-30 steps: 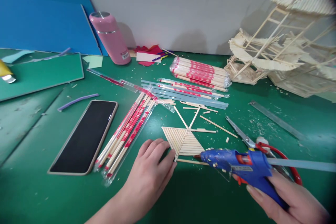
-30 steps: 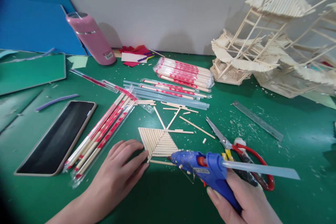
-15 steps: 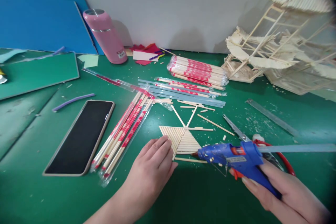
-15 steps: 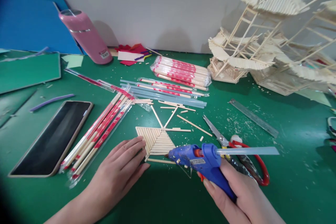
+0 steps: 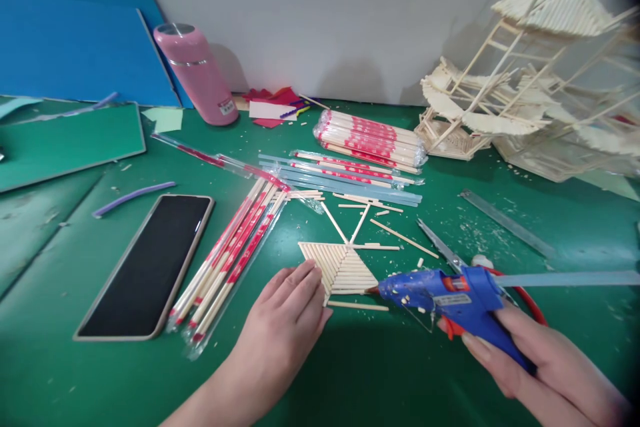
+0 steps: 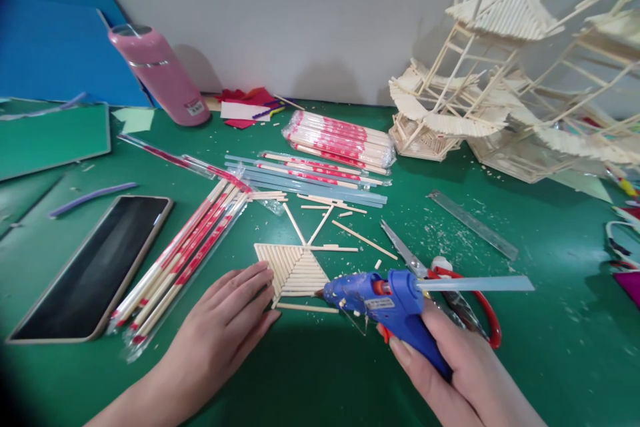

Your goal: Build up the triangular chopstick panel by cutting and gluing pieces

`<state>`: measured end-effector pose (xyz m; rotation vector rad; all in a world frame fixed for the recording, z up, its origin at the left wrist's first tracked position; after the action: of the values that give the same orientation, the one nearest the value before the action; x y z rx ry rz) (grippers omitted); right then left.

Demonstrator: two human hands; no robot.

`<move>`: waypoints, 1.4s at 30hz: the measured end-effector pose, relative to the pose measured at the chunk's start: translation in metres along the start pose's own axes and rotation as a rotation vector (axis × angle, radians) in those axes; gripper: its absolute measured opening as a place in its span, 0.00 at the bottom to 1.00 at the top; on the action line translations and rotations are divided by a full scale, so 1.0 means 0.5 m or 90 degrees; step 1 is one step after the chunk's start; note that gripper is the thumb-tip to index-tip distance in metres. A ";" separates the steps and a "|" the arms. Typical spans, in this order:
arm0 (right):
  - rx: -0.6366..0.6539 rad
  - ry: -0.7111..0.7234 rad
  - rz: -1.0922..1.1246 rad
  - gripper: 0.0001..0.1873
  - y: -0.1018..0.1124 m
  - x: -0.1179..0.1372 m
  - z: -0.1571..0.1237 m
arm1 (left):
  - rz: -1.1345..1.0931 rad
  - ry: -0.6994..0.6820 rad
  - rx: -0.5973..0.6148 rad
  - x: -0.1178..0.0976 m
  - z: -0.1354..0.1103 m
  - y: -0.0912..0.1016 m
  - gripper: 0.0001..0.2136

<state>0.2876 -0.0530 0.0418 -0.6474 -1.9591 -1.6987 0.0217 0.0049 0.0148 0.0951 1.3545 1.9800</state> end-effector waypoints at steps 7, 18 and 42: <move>0.009 0.015 0.016 0.21 -0.007 0.035 0.019 | 0.006 -0.001 0.002 0.000 -0.003 0.001 0.09; 0.004 0.016 -0.005 0.21 -0.003 0.022 0.024 | 0.006 0.003 0.008 0.001 -0.003 0.000 0.09; 0.032 -0.008 0.028 0.23 -0.002 0.010 0.019 | 0.010 0.002 -0.003 0.002 -0.001 0.002 0.09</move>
<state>0.2823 -0.0434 0.0429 -0.6797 -1.9752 -1.6177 0.0204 0.0049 0.0150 0.0996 1.3544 1.9974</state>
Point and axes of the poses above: each hand's wrist, its own z-axis towards the middle knuckle, its own y-axis out of the back of the hand, x = y × z, the point moved 4 cm from there along z, towards the middle knuckle, and after that the axes turned 8 degrees about y, right-handed, at the moved point
